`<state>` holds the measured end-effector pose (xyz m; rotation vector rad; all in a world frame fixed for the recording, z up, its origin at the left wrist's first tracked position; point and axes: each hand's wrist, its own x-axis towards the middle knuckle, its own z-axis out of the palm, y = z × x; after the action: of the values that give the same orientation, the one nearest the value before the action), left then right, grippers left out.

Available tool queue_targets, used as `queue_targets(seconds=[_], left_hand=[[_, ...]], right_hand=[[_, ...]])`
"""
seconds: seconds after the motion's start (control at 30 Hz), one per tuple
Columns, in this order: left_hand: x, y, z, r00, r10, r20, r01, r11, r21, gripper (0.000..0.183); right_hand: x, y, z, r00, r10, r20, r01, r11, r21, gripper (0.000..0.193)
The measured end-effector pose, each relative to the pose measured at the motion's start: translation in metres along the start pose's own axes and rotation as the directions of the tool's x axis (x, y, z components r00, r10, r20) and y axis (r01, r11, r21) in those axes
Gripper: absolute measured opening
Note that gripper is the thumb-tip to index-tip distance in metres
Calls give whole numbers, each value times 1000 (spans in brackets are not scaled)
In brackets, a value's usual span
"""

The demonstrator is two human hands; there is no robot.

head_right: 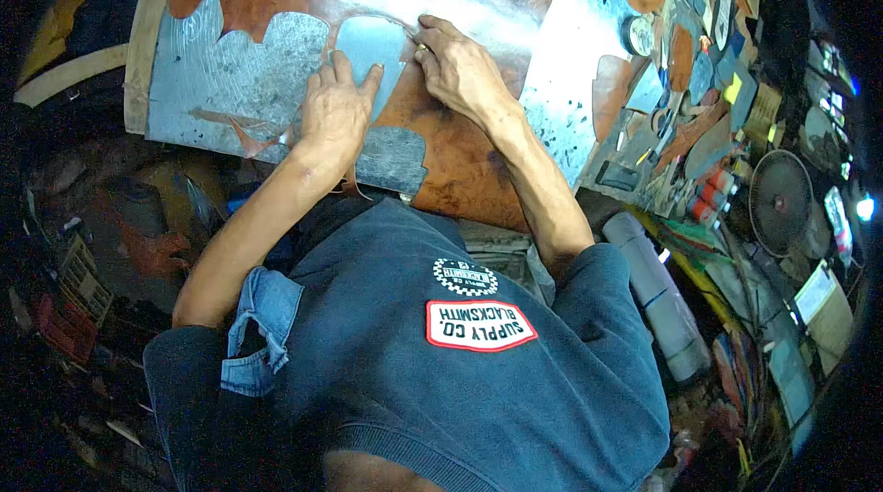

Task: Cutting out leather patterns using a precision blade following the contours of a metal template.

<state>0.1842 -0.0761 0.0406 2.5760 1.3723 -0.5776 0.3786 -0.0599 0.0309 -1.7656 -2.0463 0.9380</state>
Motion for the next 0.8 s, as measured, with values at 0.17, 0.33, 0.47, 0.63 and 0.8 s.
queue_targets(seconds=[0.17,0.33,0.47,0.63,0.8], left_hand=[[2,-2,-1,999,37,17,-37,999,23,60],[4,-6,1,997,78,-7,-76,991,110,56],[8,-9,6,991,121,-59,-112,985,133,51],[11,-12,11,989,147,-34,-143,986,86,39],[9,-15,4,980,197,-29,-193,974,117,37]], right_hand=[[-7,-4,13,996,74,-51,-71,995,65,31],[-13,-17,26,976,146,-162,-127,985,120,26],[-16,-25,39,936,260,-236,-222,959,178,29],[-19,-43,50,891,370,-264,-320,923,214,30],[-34,-56,62,848,426,-314,-366,901,233,31]])
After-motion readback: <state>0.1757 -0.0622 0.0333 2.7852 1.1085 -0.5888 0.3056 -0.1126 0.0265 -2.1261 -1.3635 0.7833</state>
